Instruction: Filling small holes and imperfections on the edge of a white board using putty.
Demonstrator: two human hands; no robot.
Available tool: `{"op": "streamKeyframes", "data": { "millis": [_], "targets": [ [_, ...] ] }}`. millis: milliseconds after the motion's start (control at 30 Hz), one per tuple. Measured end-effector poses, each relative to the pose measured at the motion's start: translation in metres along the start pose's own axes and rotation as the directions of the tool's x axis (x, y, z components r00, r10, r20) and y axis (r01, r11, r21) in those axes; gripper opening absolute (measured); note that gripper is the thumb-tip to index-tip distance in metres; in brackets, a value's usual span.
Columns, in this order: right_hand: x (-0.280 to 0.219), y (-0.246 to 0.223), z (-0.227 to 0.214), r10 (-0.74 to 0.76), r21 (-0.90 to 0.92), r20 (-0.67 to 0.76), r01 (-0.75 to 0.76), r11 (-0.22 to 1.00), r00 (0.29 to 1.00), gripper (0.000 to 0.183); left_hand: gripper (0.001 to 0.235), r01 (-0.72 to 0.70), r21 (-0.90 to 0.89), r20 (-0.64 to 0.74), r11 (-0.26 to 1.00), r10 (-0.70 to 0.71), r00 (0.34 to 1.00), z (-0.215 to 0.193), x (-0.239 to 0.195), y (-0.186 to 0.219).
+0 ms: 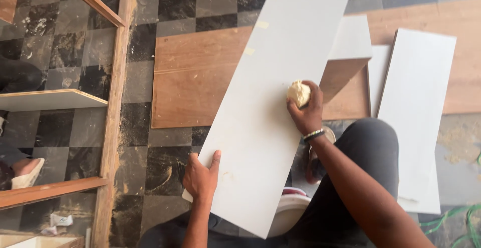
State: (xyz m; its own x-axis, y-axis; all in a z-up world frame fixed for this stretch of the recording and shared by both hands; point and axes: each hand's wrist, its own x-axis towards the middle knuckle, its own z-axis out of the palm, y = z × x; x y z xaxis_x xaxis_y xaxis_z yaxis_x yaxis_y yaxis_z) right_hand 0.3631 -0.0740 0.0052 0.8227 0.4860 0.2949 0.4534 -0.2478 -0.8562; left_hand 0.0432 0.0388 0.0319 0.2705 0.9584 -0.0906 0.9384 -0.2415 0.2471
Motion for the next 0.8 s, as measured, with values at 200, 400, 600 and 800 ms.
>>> {"op": "streamKeyframes", "data": {
  "millis": [200,400,600,800],
  "targets": [
    [0.002,0.002,-0.02,0.019,0.029,0.019,-0.02,0.999,1.0,0.056,0.079,0.121,-0.045,0.252,0.992,-0.106,0.962,0.011,-0.023,0.001],
    [-0.002,0.017,-0.039,-0.09,-0.019,0.051,0.091,0.996,0.995,0.056,0.085,0.047,-0.15,0.337,0.988,0.006,0.942,0.007,-0.052,0.004],
    [0.02,0.005,-0.06,-0.015,0.059,0.1,0.009,0.998,0.995,0.053,0.082,-0.016,-0.252,0.377,0.968,0.114,0.919,-0.017,-0.066,0.022],
    [0.034,0.004,-0.094,0.001,0.08,0.216,-0.019,0.997,0.976,0.055,0.078,0.14,-0.445,0.53,0.884,0.134,0.837,-0.035,-0.107,0.053]
  ]
}}
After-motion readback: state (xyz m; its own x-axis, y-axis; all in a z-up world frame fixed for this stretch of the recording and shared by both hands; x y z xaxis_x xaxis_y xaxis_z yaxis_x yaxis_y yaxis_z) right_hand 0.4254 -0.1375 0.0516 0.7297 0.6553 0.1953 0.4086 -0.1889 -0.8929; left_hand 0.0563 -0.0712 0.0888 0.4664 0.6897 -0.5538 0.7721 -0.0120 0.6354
